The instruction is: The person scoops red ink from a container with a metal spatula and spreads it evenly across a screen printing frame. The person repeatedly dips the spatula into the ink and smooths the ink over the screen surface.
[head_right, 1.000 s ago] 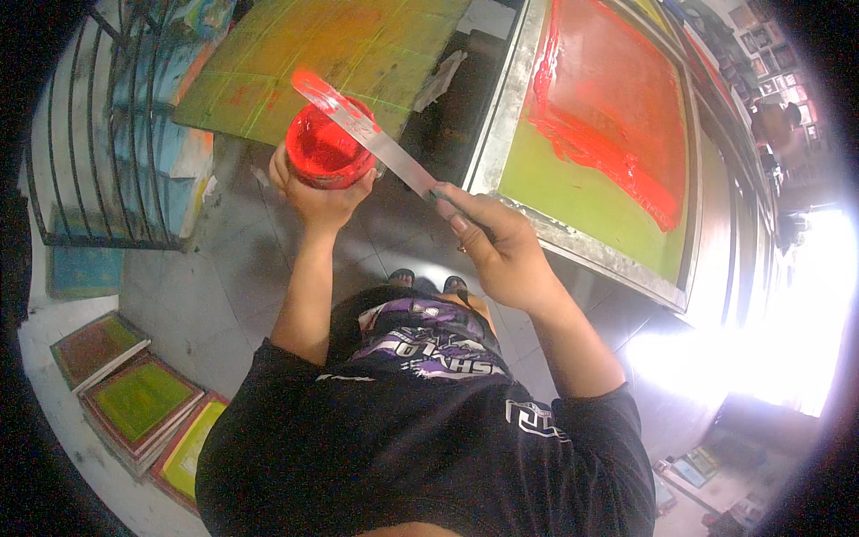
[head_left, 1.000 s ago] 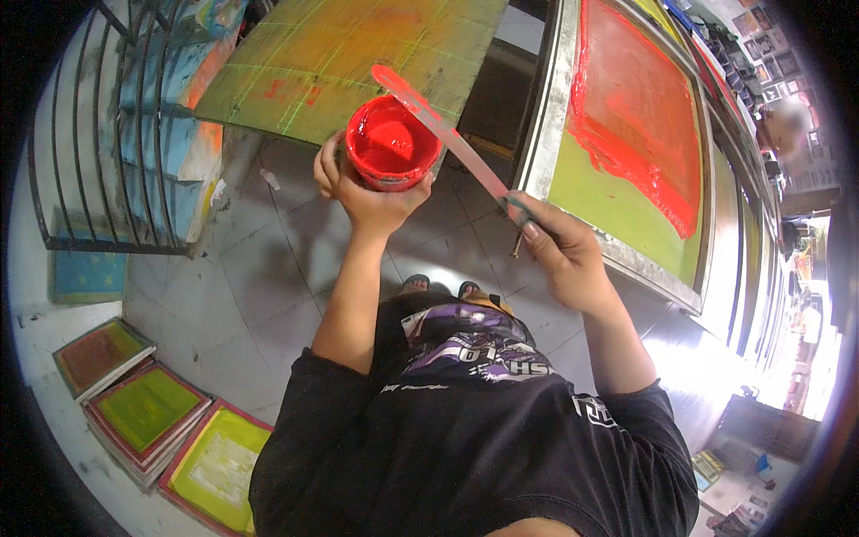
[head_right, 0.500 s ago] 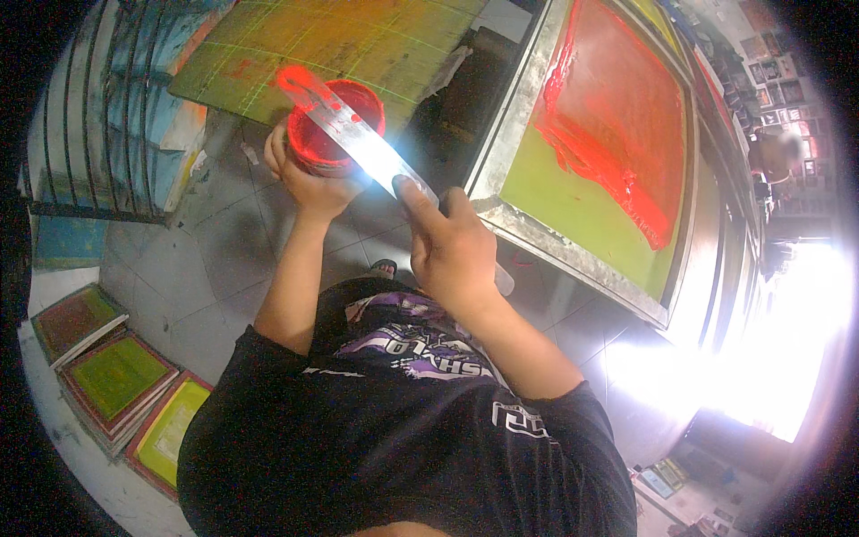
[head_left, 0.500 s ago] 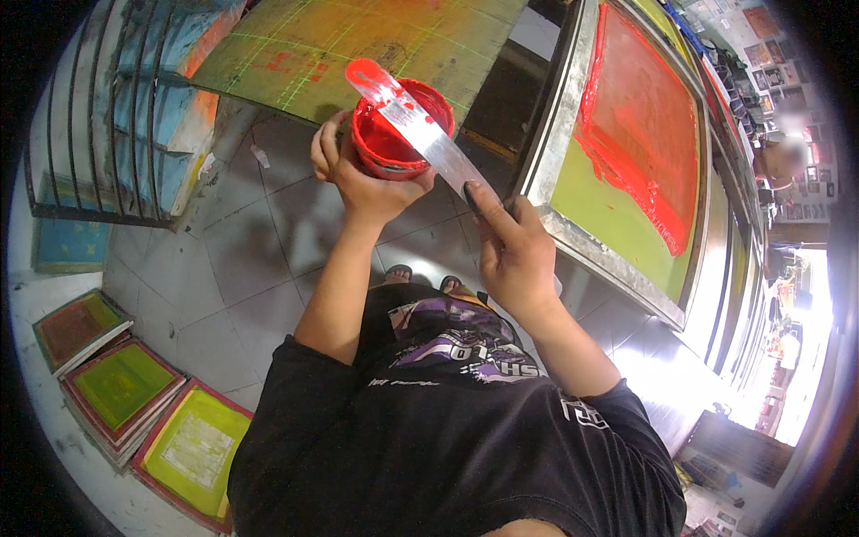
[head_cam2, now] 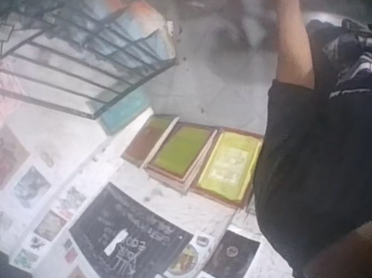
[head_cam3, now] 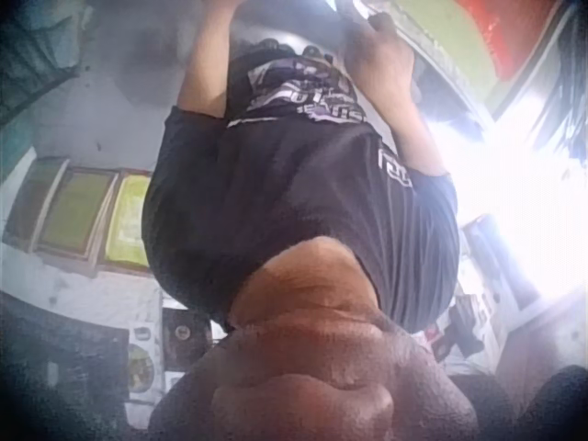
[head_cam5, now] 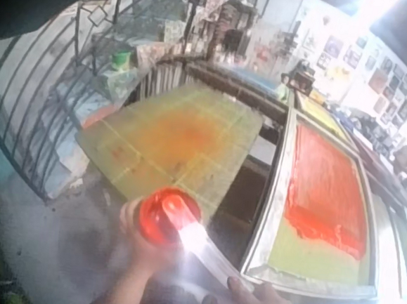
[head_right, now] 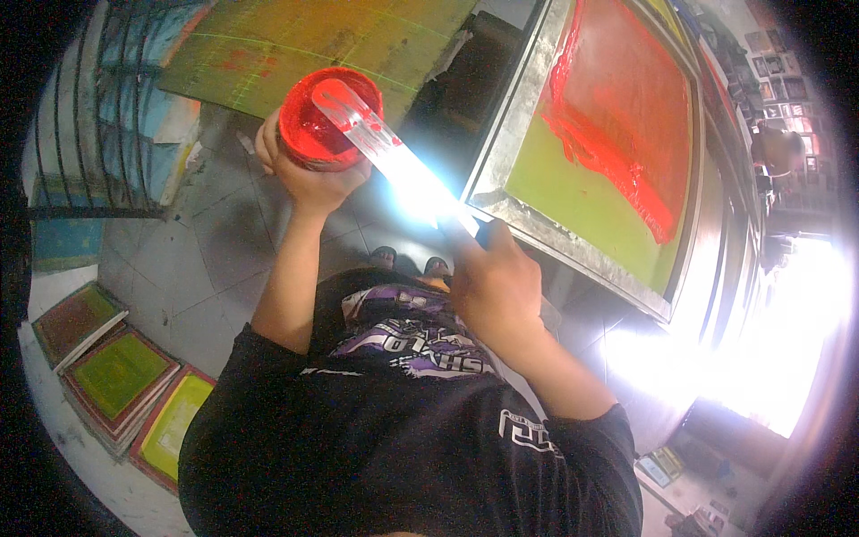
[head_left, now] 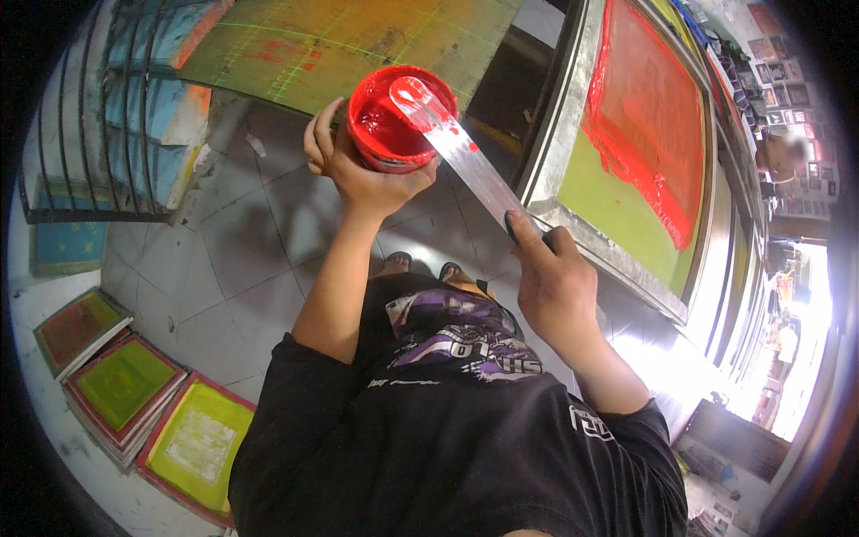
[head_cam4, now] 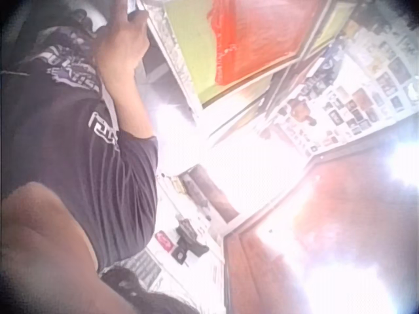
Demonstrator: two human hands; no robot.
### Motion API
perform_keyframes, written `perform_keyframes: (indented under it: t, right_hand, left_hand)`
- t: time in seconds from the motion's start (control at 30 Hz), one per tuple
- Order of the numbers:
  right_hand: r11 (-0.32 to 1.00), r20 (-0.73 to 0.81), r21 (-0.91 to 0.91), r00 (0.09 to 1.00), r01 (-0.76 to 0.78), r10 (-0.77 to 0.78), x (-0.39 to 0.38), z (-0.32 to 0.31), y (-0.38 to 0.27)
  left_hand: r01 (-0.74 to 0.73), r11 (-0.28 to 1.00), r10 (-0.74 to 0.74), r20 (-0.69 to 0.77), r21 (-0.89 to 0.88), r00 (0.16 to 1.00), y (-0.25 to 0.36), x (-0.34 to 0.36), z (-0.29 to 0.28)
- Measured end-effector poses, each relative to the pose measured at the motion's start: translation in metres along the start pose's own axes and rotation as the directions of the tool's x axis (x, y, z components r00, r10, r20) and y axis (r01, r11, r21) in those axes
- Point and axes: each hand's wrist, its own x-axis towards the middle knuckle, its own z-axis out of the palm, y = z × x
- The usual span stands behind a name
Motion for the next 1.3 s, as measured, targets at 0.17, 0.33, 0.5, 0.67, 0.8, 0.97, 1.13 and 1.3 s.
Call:
perform_keyframes:
  t: [0.17,0.33,0.5,0.67,0.8,0.97,1.13,1.3]
  right_hand:
    - [1.000,0.056,-0.028,0.998,0.003,-0.001,-0.010,-0.015,0.003]
    - [0.998,0.096,-0.067,0.995,0.012,-0.005,-0.018,-0.026,0.006]
    - [0.986,0.214,-0.167,0.976,0.001,0.035,-0.027,-0.039,0.011]
    - [0.982,0.187,-0.184,0.982,0.051,-0.016,-0.027,-0.055,0.011]
    - [0.979,0.195,-0.200,0.981,0.049,-0.009,-0.027,-0.068,0.012]
    - [0.979,0.199,-0.201,0.980,0.046,-0.005,-0.027,-0.085,0.013]
    - [0.985,0.293,-0.153,0.956,0.074,-0.027,-0.031,-0.096,0.030]
    - [0.755,0.288,0.618,0.957,-0.218,0.040,-0.025,-0.084,0.051]
  left_hand:
    - [-0.032,0.999,0.032,0.006,0.017,0.999,-0.002,-0.001,0.002]
    - [0.001,1.000,-0.001,0.034,-0.011,0.999,-0.003,-0.001,0.000]
    - [-0.012,0.999,0.010,0.058,0.035,0.998,-0.001,0.000,-0.002]
    - [-0.015,1.000,0.015,0.042,-0.009,0.999,-0.004,0.001,0.000]
    - [-0.054,0.998,0.054,0.025,0.018,0.998,-0.004,0.001,0.001]
    - [-0.083,0.996,0.083,0.023,0.020,0.996,-0.007,0.001,0.001]
    - [-0.052,0.999,0.052,0.028,0.009,0.998,-0.004,0.002,0.001]
    - [-0.031,0.998,0.031,0.005,0.049,1.000,0.002,0.001,0.001]
